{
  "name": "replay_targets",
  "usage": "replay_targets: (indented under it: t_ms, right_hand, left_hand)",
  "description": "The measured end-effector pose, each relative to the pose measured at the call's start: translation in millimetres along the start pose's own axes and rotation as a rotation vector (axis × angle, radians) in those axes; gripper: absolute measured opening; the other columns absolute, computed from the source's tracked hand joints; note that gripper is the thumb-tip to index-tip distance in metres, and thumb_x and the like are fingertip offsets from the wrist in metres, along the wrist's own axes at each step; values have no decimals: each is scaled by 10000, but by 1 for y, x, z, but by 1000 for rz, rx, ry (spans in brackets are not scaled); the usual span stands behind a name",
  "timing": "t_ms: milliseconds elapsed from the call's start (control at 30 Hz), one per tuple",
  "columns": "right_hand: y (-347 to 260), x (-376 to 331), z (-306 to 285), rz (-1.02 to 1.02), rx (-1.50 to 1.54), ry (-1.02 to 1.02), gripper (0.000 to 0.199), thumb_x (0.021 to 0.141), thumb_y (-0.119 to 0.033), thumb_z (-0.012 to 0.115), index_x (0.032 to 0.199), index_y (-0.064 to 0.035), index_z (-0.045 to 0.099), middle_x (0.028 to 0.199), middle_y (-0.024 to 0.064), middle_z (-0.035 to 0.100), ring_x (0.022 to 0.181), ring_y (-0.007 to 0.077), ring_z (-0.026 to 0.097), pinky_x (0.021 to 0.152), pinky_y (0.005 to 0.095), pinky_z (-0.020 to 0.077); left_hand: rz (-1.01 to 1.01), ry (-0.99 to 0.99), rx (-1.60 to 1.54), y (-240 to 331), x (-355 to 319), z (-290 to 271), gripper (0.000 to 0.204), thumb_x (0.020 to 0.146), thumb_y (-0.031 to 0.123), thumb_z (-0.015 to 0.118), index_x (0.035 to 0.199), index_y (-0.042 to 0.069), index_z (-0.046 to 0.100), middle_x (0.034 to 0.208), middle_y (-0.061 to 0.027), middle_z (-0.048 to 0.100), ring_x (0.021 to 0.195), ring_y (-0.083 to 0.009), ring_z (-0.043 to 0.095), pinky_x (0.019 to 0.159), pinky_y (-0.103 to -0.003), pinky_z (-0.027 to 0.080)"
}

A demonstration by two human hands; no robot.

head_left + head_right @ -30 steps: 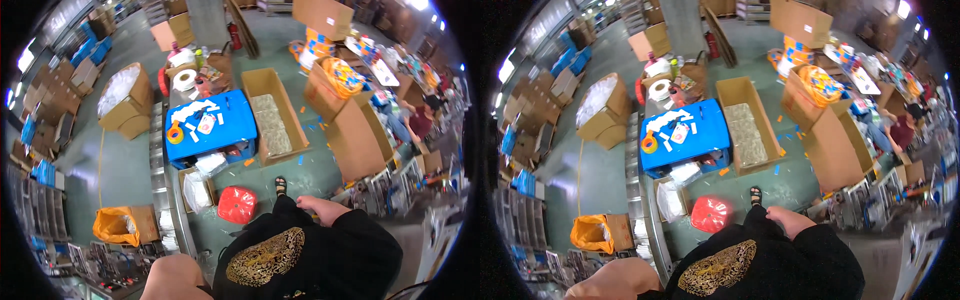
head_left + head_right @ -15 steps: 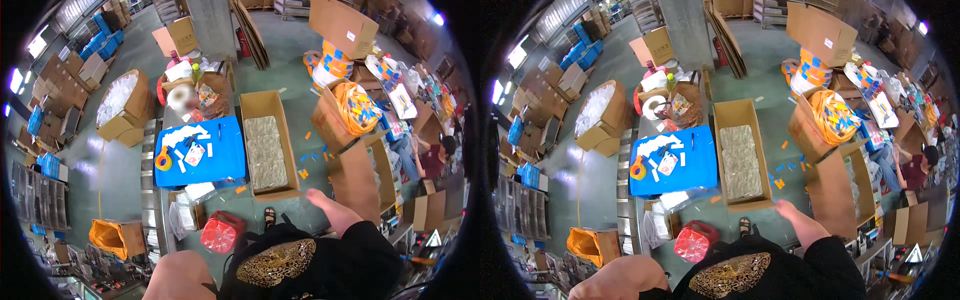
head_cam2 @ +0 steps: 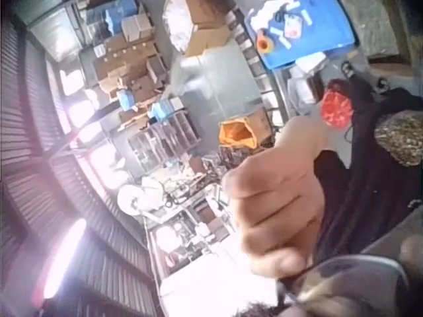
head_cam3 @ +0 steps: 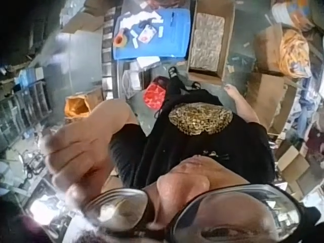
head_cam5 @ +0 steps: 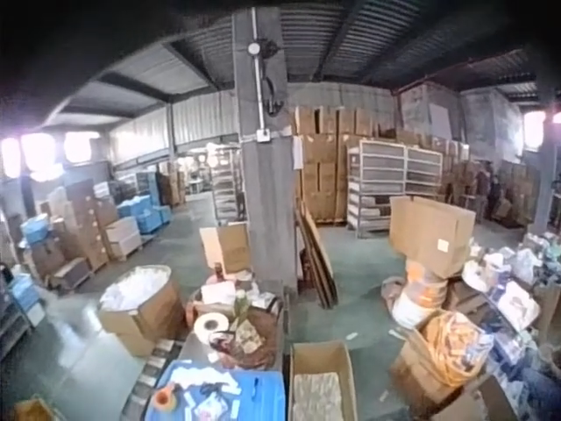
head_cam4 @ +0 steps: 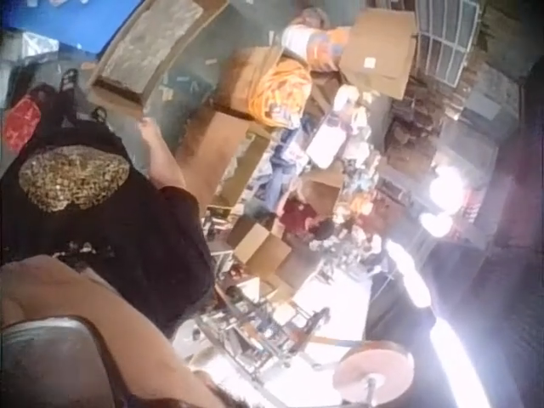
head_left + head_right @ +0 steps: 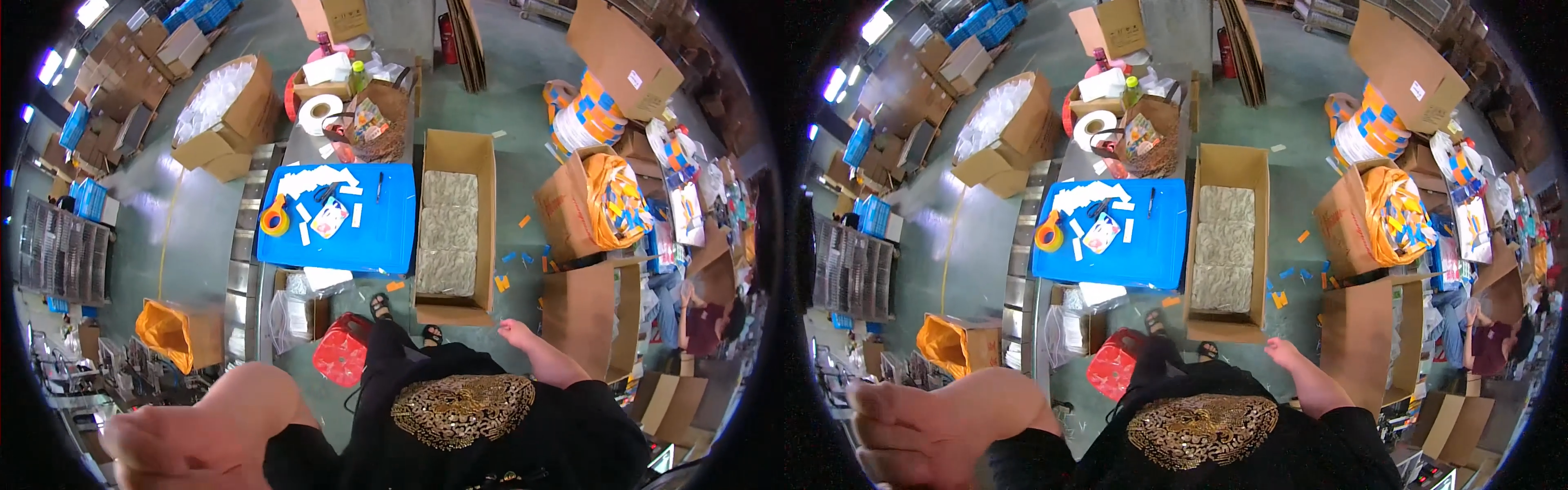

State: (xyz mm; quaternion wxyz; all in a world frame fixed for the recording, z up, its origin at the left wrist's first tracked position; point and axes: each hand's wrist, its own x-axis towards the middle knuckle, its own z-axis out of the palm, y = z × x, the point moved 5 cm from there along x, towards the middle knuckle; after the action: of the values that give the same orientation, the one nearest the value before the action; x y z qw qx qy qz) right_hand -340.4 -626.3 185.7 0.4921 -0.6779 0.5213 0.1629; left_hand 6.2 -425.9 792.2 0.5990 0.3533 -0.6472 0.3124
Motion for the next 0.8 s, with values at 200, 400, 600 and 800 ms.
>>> replay_targets:
  t_ms: [200, 400, 600, 800]
  right_hand:
    - [-27, 26, -31, 99, -86, 82, 407, 757, -276, 584, 1074, -25, 537, 1003, 146, 592, 920, 252, 570, 796, 330, 442]
    - [-98, 62, -18, 165, -246, 3, 415, 748, -280, 577, 1078, -32, 537, 990, 159, 596, 933, 259, 569, 822, 330, 434]
    - [-263, 135, 42, -17, -125, -116, 399, 777, -282, 570, 1092, -41, 525, 1009, 147, 591, 940, 246, 564, 820, 325, 433]
    - [-403, 171, 86, -154, 110, -184, 322, 826, -150, 549, 1117, -24, 496, 1007, 96, 576, 911, 155, 543, 806, 282, 434]
  left_hand:
    - [37, 86, -243, -57, -13, -26, 98, 798, 197, 485, 842, 116, 518, 537, 8, 415, 424, -131, 362, 444, -278, 275]
    - [-672, -630, 675, -188, -120, -83, 186, 606, 104, 612, 784, 63, 575, 670, -51, 539, 583, -215, 524, 525, -324, 412]
    - [-1514, -247, 473, -350, -429, -197, 252, 776, 64, 585, 1023, 35, 547, 808, -48, 572, 651, -99, 511, 587, -228, 428]
    - [-1794, -841, 745, -349, -628, -226, 378, 714, 189, 603, 1069, 73, 549, 1010, -137, 562, 875, -281, 549, 765, -371, 443]
